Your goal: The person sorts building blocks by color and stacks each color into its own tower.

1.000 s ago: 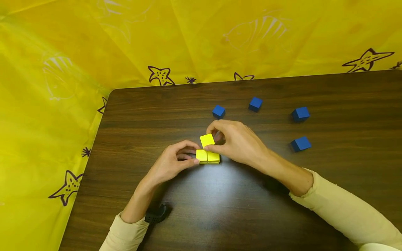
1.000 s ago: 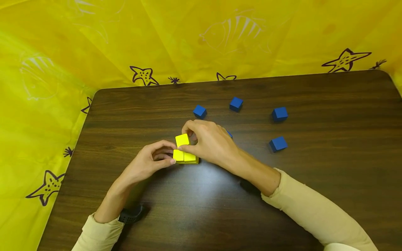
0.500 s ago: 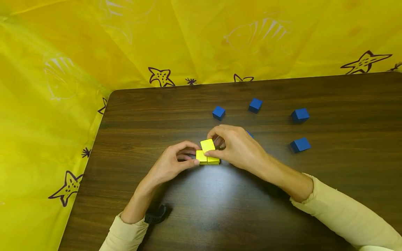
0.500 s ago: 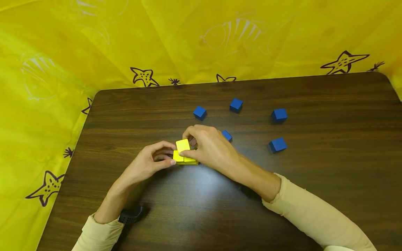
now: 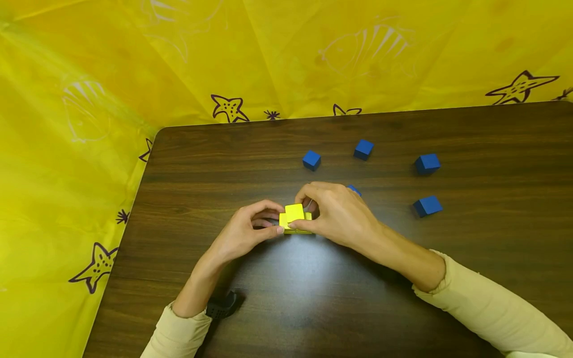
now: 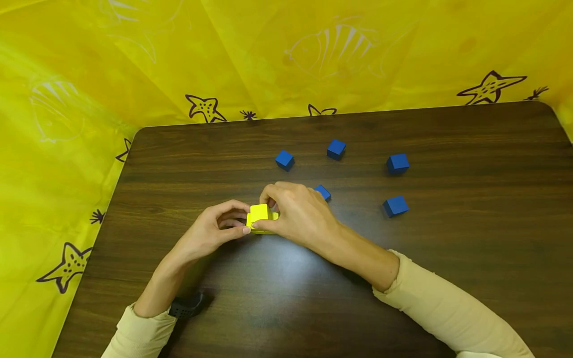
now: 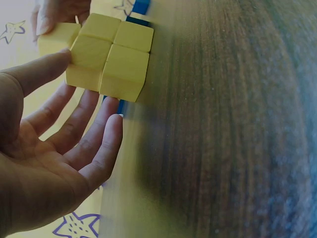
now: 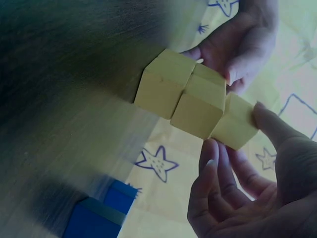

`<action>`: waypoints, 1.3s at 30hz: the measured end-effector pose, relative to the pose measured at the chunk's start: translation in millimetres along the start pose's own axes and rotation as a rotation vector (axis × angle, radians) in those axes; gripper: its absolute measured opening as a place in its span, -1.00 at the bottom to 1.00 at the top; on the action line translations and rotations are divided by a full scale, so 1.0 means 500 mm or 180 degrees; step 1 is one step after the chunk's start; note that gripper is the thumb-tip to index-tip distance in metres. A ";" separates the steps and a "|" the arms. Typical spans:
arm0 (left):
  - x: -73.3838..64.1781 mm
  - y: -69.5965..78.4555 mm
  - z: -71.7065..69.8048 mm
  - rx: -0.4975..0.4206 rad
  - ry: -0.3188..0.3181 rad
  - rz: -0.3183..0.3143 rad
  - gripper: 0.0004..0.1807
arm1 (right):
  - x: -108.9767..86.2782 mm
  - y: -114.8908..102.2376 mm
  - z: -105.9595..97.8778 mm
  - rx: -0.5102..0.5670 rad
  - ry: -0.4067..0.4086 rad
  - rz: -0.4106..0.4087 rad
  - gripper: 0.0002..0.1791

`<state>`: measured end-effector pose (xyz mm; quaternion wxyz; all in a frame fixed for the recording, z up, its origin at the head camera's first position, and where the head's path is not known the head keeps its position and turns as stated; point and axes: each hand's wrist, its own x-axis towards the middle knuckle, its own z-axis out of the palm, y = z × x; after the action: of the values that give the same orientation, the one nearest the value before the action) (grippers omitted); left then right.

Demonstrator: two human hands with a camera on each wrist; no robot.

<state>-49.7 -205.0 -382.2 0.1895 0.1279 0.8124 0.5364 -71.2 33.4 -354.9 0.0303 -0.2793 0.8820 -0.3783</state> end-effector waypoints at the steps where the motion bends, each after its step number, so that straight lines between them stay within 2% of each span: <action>1: 0.000 0.000 0.000 -0.0001 -0.0002 0.0002 -0.66 | 0.000 0.000 0.001 -0.0014 0.0004 -0.0005 -0.62; 15: 0.002 0.001 -0.001 0.0011 -0.0006 -0.0012 -0.66 | -0.006 -0.001 0.011 -0.0313 0.0121 -0.0126 -0.55; 23: -0.001 -0.002 -0.001 0.0013 -0.0008 -0.0027 -0.66 | -0.014 0.001 0.011 -0.0238 0.0074 -0.0227 -0.51; 31: -0.002 -0.001 -0.001 0.0000 -0.0011 -0.0029 -0.66 | -0.022 0.009 0.010 -0.0248 -0.0112 -0.0218 -0.61; 39: -0.002 0.000 -0.001 0.0031 -0.0007 -0.0011 -0.67 | -0.023 0.012 0.014 -0.0157 -0.0143 -0.0228 -0.63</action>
<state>-49.2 -205.5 -382.0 0.1906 0.1280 0.8151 0.5319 -62.8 38.2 -365.8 0.0297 -0.3198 0.8796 -0.3509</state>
